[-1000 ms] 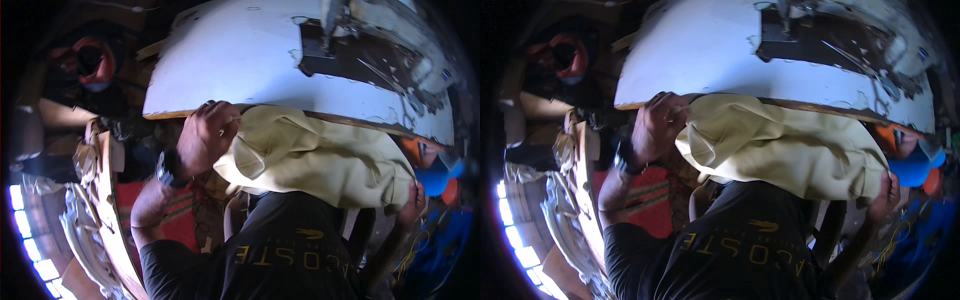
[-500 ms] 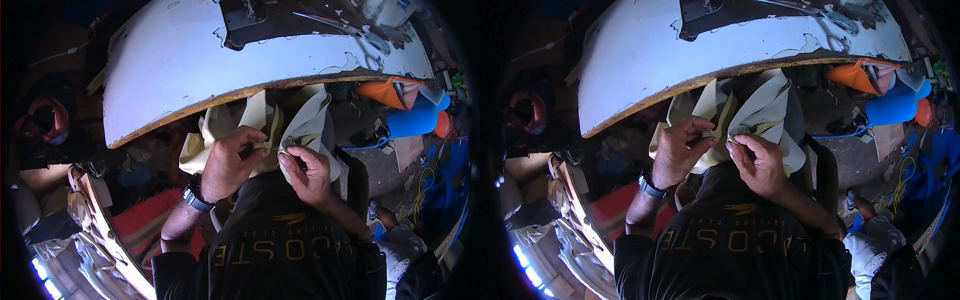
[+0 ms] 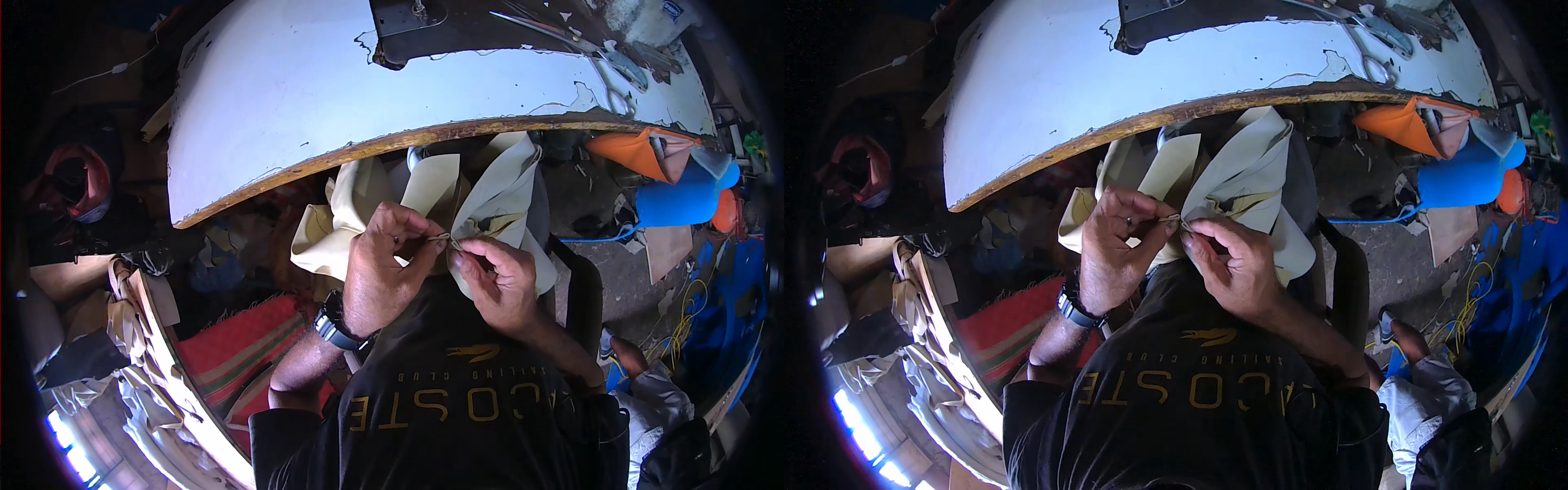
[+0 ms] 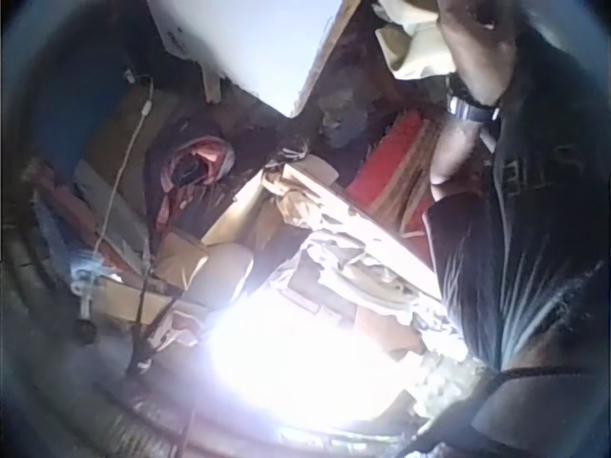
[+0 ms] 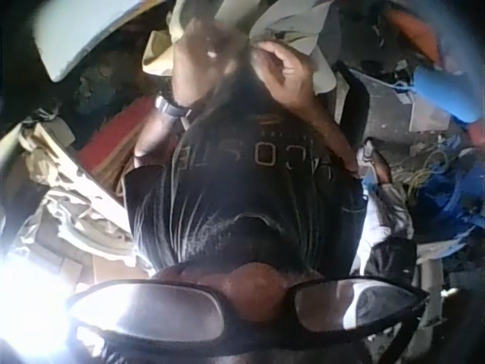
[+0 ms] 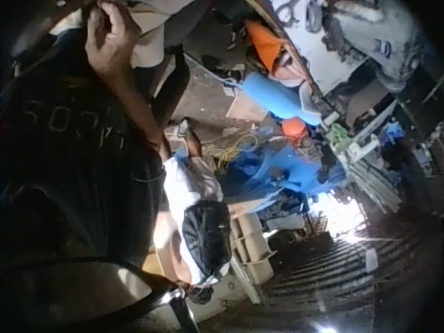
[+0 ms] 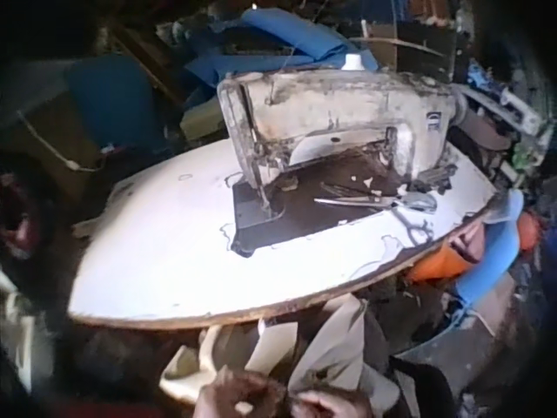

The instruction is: Cutting and preparing yellow fabric pieces using scissors at a sewing station.

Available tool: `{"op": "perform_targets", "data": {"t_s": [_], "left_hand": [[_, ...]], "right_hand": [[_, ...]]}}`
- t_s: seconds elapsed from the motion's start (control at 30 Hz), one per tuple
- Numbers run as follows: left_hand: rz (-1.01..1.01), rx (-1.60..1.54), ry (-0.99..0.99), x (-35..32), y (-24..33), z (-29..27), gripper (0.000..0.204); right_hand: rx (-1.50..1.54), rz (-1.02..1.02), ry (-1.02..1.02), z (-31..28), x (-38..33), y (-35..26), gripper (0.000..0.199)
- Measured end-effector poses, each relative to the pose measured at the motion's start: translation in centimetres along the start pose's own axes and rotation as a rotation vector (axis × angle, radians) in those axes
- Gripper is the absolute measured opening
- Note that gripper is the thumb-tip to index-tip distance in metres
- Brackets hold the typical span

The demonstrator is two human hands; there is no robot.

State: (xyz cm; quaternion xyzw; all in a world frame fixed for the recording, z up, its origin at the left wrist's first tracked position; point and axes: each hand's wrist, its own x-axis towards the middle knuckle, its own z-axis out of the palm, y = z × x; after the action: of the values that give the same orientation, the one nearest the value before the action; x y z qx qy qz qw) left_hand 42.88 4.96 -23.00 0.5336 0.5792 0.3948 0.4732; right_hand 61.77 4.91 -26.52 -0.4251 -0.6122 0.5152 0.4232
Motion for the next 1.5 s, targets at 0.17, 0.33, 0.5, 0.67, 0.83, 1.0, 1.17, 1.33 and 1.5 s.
{"op": "perform_targets", "data": {"t_s": [0.17,0.33,0.5,0.67,0.83,1.0,1.17,1.33,1.5], "left_hand": [[-0.021,-0.066,0.028,-0.7,-0.2,0.4,0.028],[0.01,0.052,0.04,-1.1,-0.6,0.8,0.039],[0.124,0.123,-0.045,-2.3,-1.7,1.4,0.03],[0.395,0.234,-0.117,-3.8,-3.1,1.2,0.035],[0.414,0.266,-0.136,-5.4,-3.0,-0.7,0.038],[0.467,0.2,-0.05,-6.1,-2.4,-1.6,0.039],[0.552,0.251,-0.254,-6.3,-1.9,-2.2,0.033],[0.556,0.327,-0.252,-7.7,-0.9,-3.3,0.036],[0.578,0.4,-0.224,-9.6,-0.4,-4.0,0.032]], "right_hand": [[-0.031,-0.081,-0.028,-0.1,-0.1,0.6,0.018],[0.106,0.163,-0.214,-1.4,-0.4,0.1,0.022],[-0.144,0.283,-0.472,-5.7,2.0,-2.0,0.019],[-0.708,-0.411,-0.425,-9.0,7.2,-2.1,0.027],[-1.506,-0.462,-0.802,-10.4,11.6,-3.7,0.016],[-1.49,-0.673,-0.676,-11.5,13.4,-7.2,0.021],[-1.237,-0.352,-0.756,-8.5,14.3,-7.6,0.028],[-1.479,-0.64,-0.791,-2.0,14.7,-5.3,0.02],[-1.675,-0.617,-1.106,2.4,13.8,-3.4,0.009]]}}
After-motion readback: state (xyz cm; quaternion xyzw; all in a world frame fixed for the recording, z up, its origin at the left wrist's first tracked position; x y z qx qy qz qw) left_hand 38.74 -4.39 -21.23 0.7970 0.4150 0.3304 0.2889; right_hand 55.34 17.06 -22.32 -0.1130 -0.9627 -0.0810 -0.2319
